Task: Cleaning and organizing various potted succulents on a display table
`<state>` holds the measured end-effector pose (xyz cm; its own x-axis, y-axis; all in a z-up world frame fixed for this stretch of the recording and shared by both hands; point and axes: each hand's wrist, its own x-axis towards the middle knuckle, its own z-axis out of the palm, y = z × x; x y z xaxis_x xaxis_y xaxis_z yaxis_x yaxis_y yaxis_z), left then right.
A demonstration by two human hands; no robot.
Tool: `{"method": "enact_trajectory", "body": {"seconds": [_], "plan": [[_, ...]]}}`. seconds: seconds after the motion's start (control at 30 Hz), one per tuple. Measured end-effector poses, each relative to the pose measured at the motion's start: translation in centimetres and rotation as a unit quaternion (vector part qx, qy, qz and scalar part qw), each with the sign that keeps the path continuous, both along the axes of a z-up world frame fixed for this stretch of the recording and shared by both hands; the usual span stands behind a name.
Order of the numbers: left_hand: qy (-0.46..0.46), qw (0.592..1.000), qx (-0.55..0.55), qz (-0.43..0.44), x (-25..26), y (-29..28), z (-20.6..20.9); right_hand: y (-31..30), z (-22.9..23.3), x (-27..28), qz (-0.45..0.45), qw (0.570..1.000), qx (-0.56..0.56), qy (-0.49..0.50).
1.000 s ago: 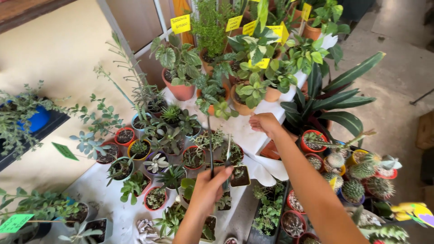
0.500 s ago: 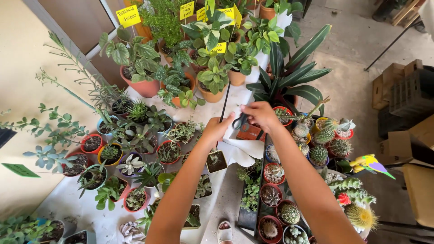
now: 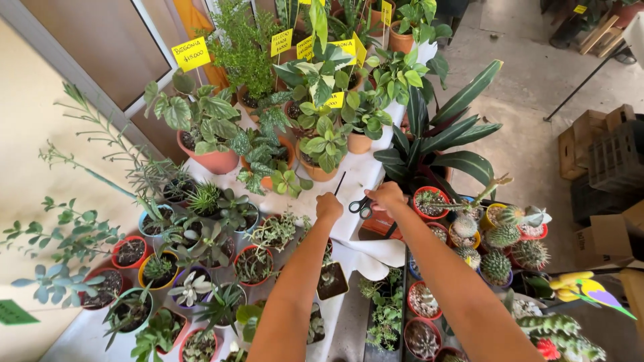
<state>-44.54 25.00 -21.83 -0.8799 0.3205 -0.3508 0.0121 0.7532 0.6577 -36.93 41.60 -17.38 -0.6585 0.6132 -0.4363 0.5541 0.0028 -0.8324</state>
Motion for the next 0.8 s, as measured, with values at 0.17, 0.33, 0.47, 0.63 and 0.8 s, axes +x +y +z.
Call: {"method": "enact_trajectory", "body": {"seconds": [0.17,0.33,0.47,0.63,0.8], "plan": [[-0.007,0.999,-0.033,-0.022,-2.7,0.3,-0.4,-2.0,-3.2,-3.6,0.039,0.998,0.035,-0.041],[0.056,0.996,0.009,-0.067,0.6,-3.9,7.7,-2.7,-7.3,-6.7,0.118,0.982,0.101,-0.102],[0.147,0.985,0.054,-0.073,2.3,-6.9,11.4,-3.5,-7.1,-5.9,0.160,0.960,0.200,-0.116],[0.169,0.981,0.090,-0.039,9.8,-11.3,14.7,-3.4,-5.4,-3.7,0.126,0.979,0.148,-0.067],[0.267,0.930,0.251,0.009,28.2,-17.7,21.6,-7.5,3.9,4.7,0.014,0.973,0.000,0.232]]}}
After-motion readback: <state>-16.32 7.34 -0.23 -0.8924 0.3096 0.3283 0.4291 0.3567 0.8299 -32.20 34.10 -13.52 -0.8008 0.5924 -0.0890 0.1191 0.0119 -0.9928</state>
